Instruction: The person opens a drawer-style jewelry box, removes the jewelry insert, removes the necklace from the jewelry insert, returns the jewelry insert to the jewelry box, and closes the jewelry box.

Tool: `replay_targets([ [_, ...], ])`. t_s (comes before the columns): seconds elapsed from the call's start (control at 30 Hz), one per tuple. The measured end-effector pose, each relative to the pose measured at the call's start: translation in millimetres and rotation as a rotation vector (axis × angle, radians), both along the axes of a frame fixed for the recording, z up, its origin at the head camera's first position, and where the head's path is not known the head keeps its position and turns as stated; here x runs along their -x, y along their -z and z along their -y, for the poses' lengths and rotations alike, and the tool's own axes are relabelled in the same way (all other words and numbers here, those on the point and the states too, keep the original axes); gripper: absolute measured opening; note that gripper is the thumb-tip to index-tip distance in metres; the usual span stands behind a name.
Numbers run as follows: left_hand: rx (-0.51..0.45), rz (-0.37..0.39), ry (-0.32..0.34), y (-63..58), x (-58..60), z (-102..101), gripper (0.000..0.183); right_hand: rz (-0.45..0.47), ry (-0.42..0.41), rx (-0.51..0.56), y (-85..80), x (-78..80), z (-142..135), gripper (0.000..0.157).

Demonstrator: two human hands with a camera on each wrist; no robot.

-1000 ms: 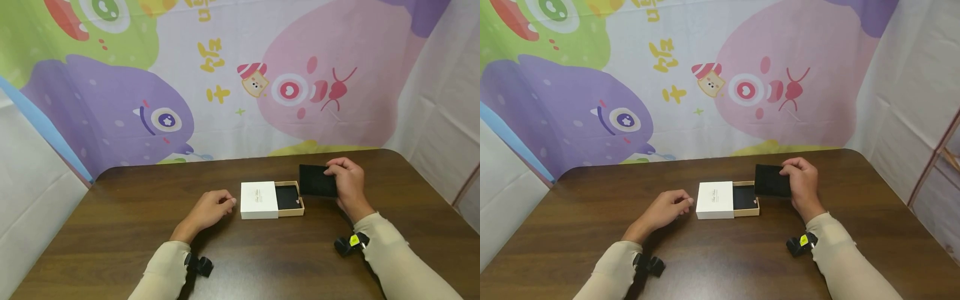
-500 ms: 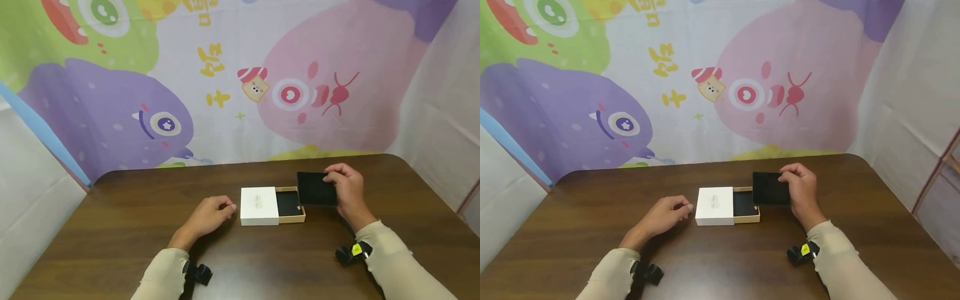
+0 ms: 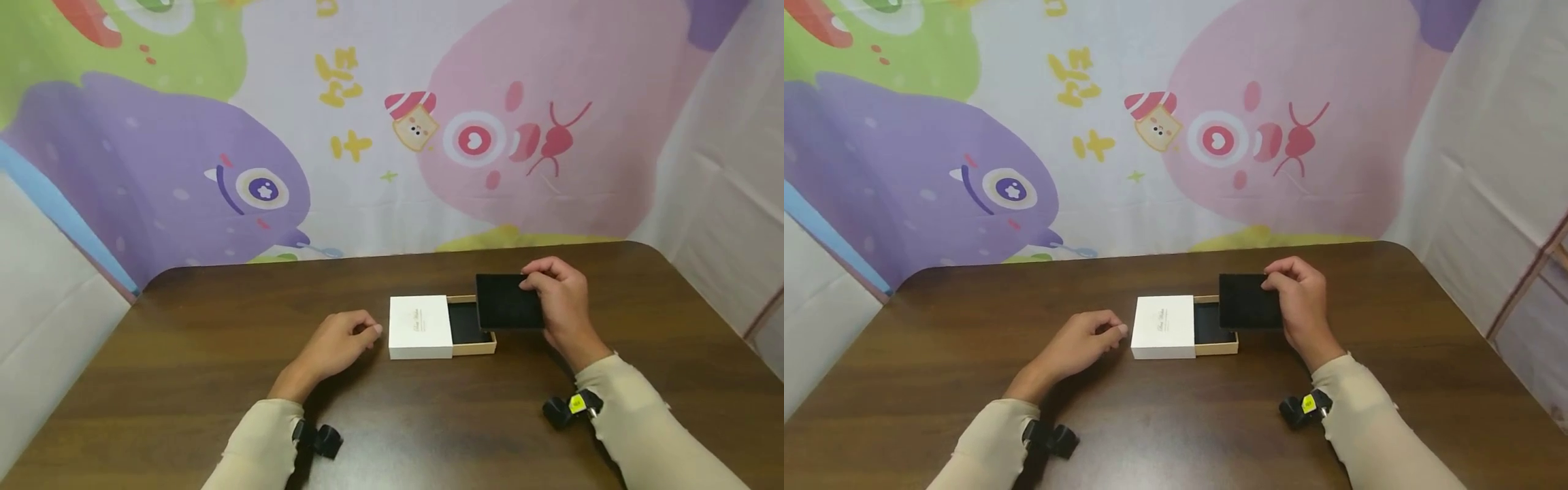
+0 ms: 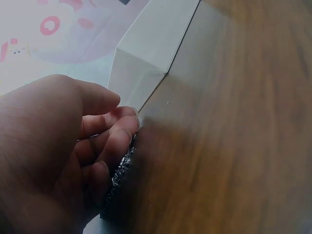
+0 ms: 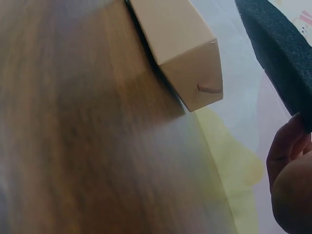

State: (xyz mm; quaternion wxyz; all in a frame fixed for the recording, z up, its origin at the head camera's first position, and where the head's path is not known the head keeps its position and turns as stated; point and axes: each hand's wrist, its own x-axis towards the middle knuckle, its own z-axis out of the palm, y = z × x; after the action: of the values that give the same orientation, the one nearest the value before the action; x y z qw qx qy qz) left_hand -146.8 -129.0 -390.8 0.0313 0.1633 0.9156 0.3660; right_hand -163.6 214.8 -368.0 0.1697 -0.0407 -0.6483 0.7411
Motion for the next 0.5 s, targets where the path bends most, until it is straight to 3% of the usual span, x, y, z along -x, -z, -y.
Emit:
replay_targets([
  [0.5,0.013,-0.006,0.007,-1.2,1.0,0.0,0.02,0.007,-0.011,-0.1,-1.2,-0.5,4.3,0.023],
])
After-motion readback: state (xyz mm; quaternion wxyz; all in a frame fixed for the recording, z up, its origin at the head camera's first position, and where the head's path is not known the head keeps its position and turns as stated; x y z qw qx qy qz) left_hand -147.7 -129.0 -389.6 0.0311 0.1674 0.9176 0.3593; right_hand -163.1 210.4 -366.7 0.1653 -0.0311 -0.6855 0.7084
